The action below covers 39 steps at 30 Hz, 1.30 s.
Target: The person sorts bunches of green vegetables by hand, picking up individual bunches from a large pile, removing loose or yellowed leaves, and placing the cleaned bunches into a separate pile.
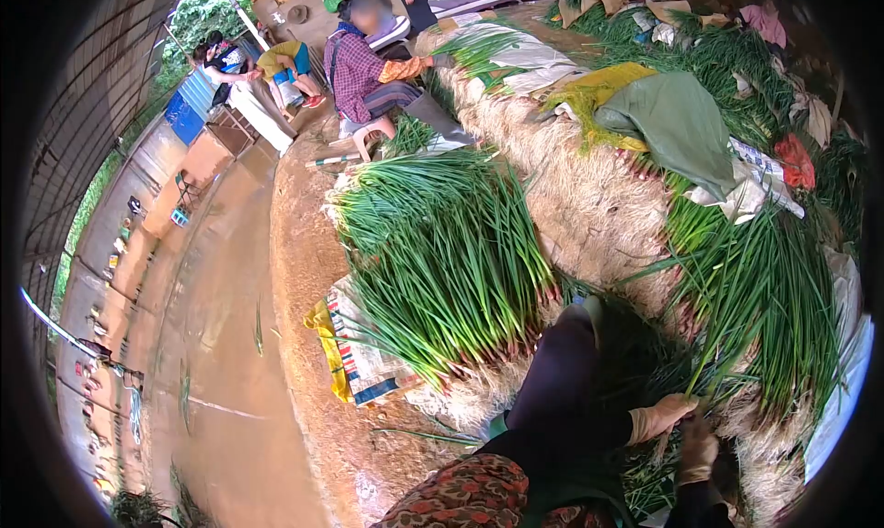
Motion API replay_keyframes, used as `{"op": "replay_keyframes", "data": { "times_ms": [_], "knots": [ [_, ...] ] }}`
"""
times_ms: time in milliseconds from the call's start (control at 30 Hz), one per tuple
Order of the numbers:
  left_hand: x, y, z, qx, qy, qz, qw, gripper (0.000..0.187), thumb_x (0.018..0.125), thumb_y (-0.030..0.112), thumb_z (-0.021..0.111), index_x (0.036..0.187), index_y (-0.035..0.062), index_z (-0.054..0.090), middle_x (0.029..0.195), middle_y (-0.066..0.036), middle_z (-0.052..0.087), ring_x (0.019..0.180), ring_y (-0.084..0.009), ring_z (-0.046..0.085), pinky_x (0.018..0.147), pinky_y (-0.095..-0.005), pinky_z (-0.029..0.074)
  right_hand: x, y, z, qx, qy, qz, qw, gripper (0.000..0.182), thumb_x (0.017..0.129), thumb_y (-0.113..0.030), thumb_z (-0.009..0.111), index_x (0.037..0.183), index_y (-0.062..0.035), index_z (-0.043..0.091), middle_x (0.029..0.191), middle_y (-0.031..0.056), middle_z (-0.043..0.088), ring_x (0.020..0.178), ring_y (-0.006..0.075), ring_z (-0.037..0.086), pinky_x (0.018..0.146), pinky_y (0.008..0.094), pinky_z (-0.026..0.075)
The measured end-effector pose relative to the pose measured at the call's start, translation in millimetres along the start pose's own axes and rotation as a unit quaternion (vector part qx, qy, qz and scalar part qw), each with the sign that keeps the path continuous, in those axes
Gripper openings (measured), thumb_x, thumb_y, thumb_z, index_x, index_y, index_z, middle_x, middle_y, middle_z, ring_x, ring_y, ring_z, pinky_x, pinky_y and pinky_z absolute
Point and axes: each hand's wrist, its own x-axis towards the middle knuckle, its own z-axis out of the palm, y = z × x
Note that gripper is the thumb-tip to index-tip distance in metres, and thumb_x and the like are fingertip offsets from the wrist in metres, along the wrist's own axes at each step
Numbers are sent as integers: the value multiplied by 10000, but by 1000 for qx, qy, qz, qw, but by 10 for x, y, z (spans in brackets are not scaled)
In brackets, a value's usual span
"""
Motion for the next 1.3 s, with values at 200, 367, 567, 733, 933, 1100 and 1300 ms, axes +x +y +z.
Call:
{"op": "replay_keyframes", "data": {
  "times_ms": [200,367,567,733,933,1100,1300],
  "knots": [
    [243,-361,-164,-230,-75,33,970,321,940,344,469,982,46,580,600,-25,471,418,-150,400,394,-322,366,43,81,-40,322,-111,-122,932,334,888,-408,538,990,-92,580,770,63,612,616,188,591,534,324,445],
    [-307,-28,156,-113,-29,-61,991,295,943,310,472,906,32,567,590,-86,566,444,-185,525,395,-285,441,371,-183,-126,479,-29,-27,877,316,883,-347,582,997,-53,598,807,55,615,683,173,561,609,322,465],
    [-35,-174,47,-169,-25,-92,981,290,945,327,453,895,56,541,629,-67,551,517,-195,541,463,-332,456,491,-62,153,302,133,-72,941,205,869,-241,563,794,-56,605,689,82,576,640,174,543,590,330,445],
    [-170,-19,56,-324,-159,-17,932,297,947,337,462,933,52,546,645,-44,532,556,-191,550,499,-313,456,605,490,296,708,55,140,690,201,889,-287,541,902,-100,611,779,33,594,669,182,559,630,314,474],
    [-519,479,-8,-87,-90,103,987,293,925,340,527,1006,69,603,793,-31,617,722,-136,574,611,-280,477,155,411,392,450,-169,-50,875,312,898,-294,520,1054,-33,589,880,40,631,687,213,603,628,331,492],
    [386,-265,-76,-42,-76,175,981,268,902,307,560,1019,75,628,842,-9,623,770,-116,541,706,-275,443,-254,-282,135,542,-183,-27,820,381,912,-289,529,1188,-27,516,988,35,609,791,169,588,699,296,484],
    [378,-209,-141,56,9,155,986,348,875,384,558,889,54,667,748,-51,633,701,-163,551,669,-298,429,-230,-641,148,701,-170,-2,692,407,923,-222,547,1261,-8,468,1070,40,578,902,123,560,776,257,467]
  ]
}}
